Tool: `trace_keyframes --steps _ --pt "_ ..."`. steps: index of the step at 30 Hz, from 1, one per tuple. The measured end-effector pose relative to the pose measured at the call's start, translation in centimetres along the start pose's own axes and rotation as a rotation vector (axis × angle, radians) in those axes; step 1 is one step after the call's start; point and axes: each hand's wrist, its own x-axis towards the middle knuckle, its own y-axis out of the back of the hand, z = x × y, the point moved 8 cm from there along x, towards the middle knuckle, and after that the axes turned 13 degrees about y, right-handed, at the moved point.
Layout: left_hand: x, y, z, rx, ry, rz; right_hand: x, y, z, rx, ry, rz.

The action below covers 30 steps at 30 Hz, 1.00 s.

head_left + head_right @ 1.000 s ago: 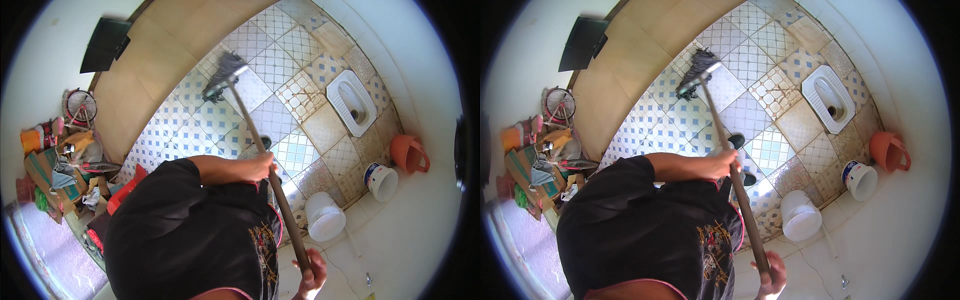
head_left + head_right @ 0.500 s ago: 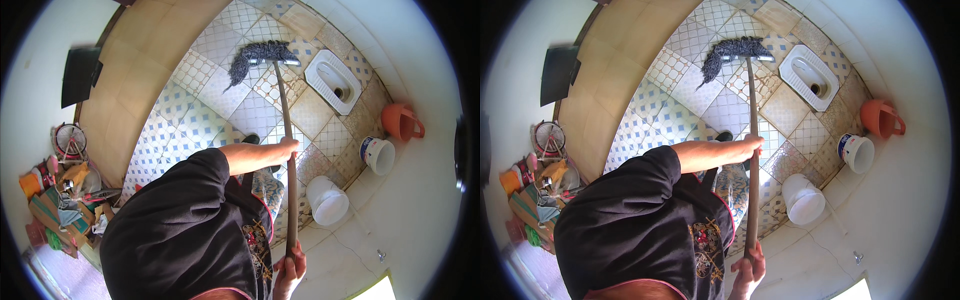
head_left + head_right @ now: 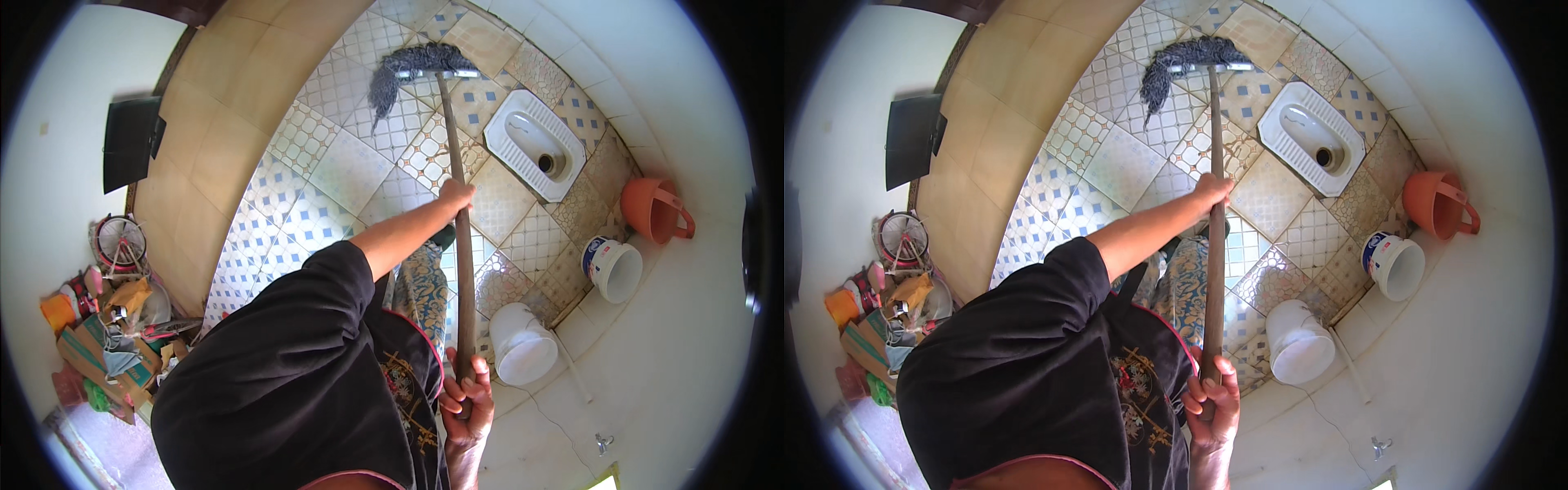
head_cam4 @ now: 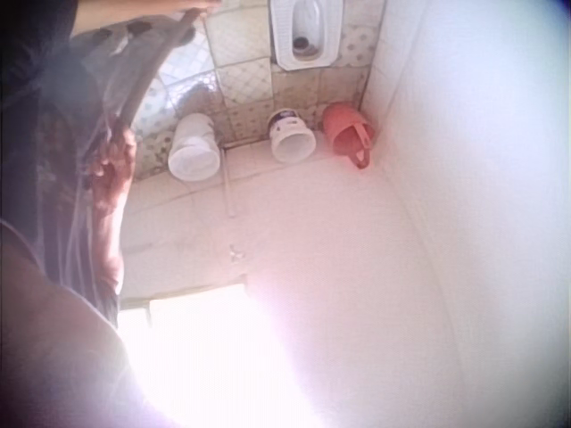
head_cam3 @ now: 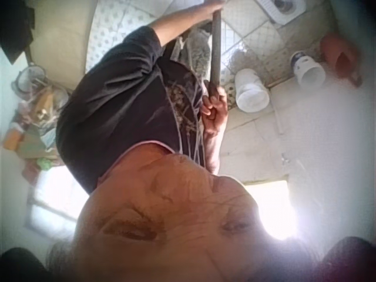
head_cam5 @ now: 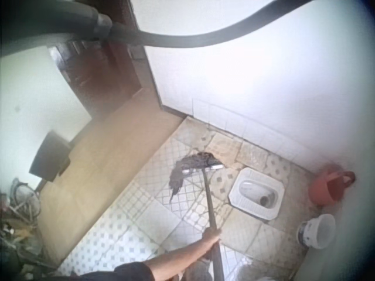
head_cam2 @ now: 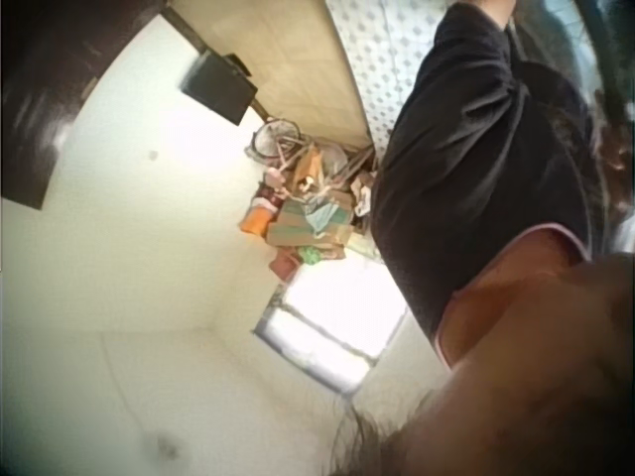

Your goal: The person mops a tiled floor in a small bathroom area with a mop. They then fill a small orange bucket with water from a tap and pour it into a squat toilet.

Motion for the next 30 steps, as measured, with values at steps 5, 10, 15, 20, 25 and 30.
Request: trace_keyframes --steps 5,10,15,20,25,30 --pt "2.9 -0.3 4.7 -0.001 -0.019 0.063 3.1 -4.7 -2.6 0.007 -0.036 -0.046" --pt "2.8 -0.9 9.9 0.023 0.020 0.089 5.6 -8.3 -3.6 0.021 -0.030 -0.066" --pt "7.5 -0.2 15.4 -0.004 0.018 0.063 9.7 -13.0 -3.3 0.062 0.010 -0.030" --pt "11.3 2.2 24.9 0.104 -0.085 0.052 15.9 -19.2 -0.4 0.141 0.021 -0.005" --pt "16.7 7.7 35.4 0.359 -0.150 0.143 22.5 -27.8 5.5 0.199 -0.012 -0.092" --pt "17.4 10.0 35.3 0.270 -0.166 0.038 22.8 -28.4 9.3 0.296 -0.004 -0.065"
